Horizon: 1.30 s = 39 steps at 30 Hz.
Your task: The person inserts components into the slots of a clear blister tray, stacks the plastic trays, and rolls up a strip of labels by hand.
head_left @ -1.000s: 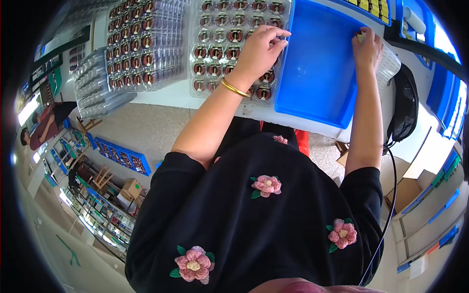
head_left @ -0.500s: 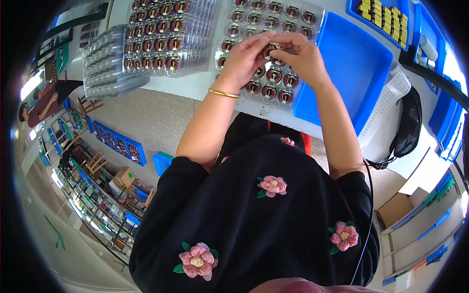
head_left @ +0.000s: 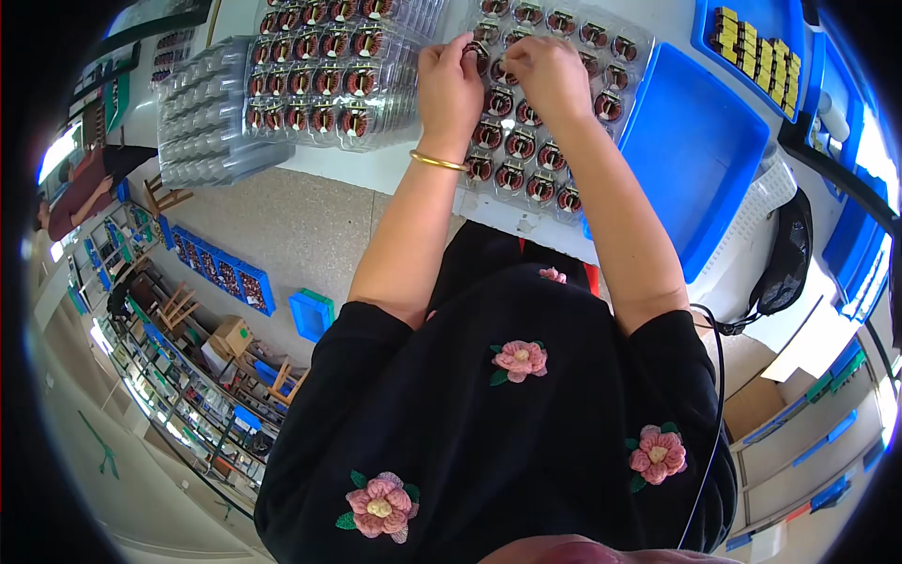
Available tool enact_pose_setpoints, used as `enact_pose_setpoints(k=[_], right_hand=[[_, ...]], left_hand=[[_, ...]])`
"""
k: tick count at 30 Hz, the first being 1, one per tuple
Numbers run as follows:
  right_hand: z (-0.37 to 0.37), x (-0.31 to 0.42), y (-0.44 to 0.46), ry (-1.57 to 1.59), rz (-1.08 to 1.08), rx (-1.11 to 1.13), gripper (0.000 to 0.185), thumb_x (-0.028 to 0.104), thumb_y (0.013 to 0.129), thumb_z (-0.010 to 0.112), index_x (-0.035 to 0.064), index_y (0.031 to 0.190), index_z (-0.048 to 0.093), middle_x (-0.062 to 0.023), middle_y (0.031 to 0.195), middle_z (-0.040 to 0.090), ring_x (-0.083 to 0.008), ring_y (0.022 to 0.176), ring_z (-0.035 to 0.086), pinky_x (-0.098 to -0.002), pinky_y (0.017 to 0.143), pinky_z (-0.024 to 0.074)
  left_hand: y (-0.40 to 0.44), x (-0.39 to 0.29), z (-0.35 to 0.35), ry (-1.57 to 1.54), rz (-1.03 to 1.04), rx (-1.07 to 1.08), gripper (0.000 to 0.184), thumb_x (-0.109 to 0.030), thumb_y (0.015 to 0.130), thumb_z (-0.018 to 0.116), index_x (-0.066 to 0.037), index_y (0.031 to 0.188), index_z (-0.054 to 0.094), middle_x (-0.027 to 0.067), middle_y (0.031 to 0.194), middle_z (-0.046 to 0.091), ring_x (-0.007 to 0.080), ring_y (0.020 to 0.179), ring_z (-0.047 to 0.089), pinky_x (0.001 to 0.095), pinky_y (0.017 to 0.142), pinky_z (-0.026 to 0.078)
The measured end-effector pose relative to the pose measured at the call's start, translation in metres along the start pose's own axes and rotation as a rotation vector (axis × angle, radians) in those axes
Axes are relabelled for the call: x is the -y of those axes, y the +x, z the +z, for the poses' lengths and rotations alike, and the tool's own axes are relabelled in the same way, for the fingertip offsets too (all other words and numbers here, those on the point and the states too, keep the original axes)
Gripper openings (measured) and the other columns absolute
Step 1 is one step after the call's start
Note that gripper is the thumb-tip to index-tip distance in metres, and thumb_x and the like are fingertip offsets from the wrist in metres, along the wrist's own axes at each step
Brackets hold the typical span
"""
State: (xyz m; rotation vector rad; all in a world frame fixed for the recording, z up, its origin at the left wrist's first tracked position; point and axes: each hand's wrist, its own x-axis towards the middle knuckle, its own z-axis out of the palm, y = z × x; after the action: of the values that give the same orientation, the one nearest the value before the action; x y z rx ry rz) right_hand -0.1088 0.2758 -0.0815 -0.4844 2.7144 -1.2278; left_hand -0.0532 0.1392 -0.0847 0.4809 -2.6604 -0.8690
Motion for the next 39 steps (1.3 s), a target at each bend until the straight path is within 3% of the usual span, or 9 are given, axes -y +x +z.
enact_pose_setpoints(k=[6,15,21,23,25,27,31,33,39], right_hand=[[0.004,0.005,-0.014,-0.18,-0.174,-0.255,0.03,0.013,0.071,0.079,0.0112,0.1,0.071,-0.0127,0.121,0.055,-0.0301,0.104,0.058,-0.0415,0.089,0.0492],[-0.073,-0.022,-0.175,0.16,-0.059,-0.154,0.012,-0.004,0.08,0.069,0.0011,0.091,0.067,-0.0113,0.092,0.065,-0.0266,0.079,0.065,-0.0337,0.071,0.0527],[-0.088,-0.023,-0.266,0.274,0.422,-0.076,0.006,0.006,0.087,0.068,0.0004,0.087,0.068,-0.0084,0.081,0.065,-0.0149,0.065,0.061,-0.0282,0.063,0.0503],[-0.097,-0.031,-0.291,0.41,0.783,-0.046,0.017,0.015,0.091,0.066,0.0001,0.084,0.068,-0.0068,0.073,0.065,-0.0114,0.062,0.059,-0.0256,0.06,0.0483],[-0.109,-0.033,-0.309,0.681,1.039,-0.123,0.039,0.034,0.097,0.059,0.0005,0.079,0.067,-0.0047,0.068,0.064,-0.0087,0.057,0.054,-0.0228,0.053,0.0432],[-0.109,-0.051,-0.332,0.838,1.203,-0.104,0.046,0.045,0.095,0.058,-0.0001,0.092,0.066,-0.0057,0.071,0.065,-0.01,0.057,0.057,-0.0231,0.053,0.0445],[-0.113,-0.068,-0.323,1.057,1.33,-0.198,0.059,0.057,0.092,0.057,-0.0006,0.107,0.06,-0.0073,0.078,0.068,-0.0126,0.059,0.061,-0.0244,0.053,0.0475],[-0.121,-0.068,-0.299,1.055,1.286,-0.197,0.065,0.061,0.09,0.056,-0.0009,0.111,0.058,-0.0082,0.08,0.069,-0.0137,0.061,0.063,-0.026,0.053,0.049],[-0.093,-0.095,-0.287,1.195,1.287,-0.301,0.036,0.029,0.093,0.05,-0.0036,0.082,0.061,-0.014,0.071,0.066,-0.0213,0.054,0.062,-0.0315,0.046,0.0481]], left_hand=[[0.0,0.009,-0.001,0.116,0.047,-0.02,0.017,-0.014,0.086,0.065,-0.011,0.102,0.068,0.0126,0.095,0.06,0.0334,0.087,0.061,0.0423,0.076,0.051],[-0.001,0.01,-0.001,0.196,0.015,0.036,0.008,-0.011,0.087,0.063,-0.008,0.094,0.066,0.0117,0.087,0.064,0.0339,0.087,0.061,0.0437,0.075,0.051],[0.005,0.002,-0.007,0.235,0.061,0.163,0.016,-0.014,0.086,0.064,-0.011,0.102,0.063,0.0129,0.092,0.063,0.0345,0.083,0.063,0.0445,0.072,0.053],[0.001,-0.001,-0.005,0.222,0.095,0.202,0.018,-0.016,0.086,0.065,-0.013,0.104,0.064,0.013,0.092,0.063,0.0334,0.084,0.063,0.0434,0.074,0.052],[-0.003,0.012,-0.001,0.196,0.364,0.126,0.021,-0.016,0.086,0.068,-0.013,0.106,0.064,0.0123,0.098,0.062,0.0301,0.083,0.062,0.042,0.077,0.051],[-0.02,-0.019,-0.009,0.071,0.134,0.246,0.022,-0.014,0.086,0.068,-0.01,0.108,0.064,0.0106,0.103,0.061,0.0265,0.08,0.061,0.0398,0.077,0.051],[-0.068,-0.041,-0.011,-0.053,0.359,0.403,0.023,-0.011,0.089,0.066,-0.007,0.111,0.063,0.0093,0.111,0.058,0.0182,0.076,0.06,0.0318,0.074,0.052],[-0.095,-0.071,-0.018,-0.247,0.179,0.567,0.024,-0.009,0.09,0.064,-0.006,0.114,0.062,0.0097,0.118,0.055,0.0145,0.077,0.061,0.0283,0.07,0.052],[-0.133,-0.112,-0.021,-0.29,0.294,0.739,0.035,-0.008,0.091,0.064,-0.006,0.126,0.057,0.0123,0.123,0.052,0.0158,0.089,0.063,0.0269,0.073,0.055]])
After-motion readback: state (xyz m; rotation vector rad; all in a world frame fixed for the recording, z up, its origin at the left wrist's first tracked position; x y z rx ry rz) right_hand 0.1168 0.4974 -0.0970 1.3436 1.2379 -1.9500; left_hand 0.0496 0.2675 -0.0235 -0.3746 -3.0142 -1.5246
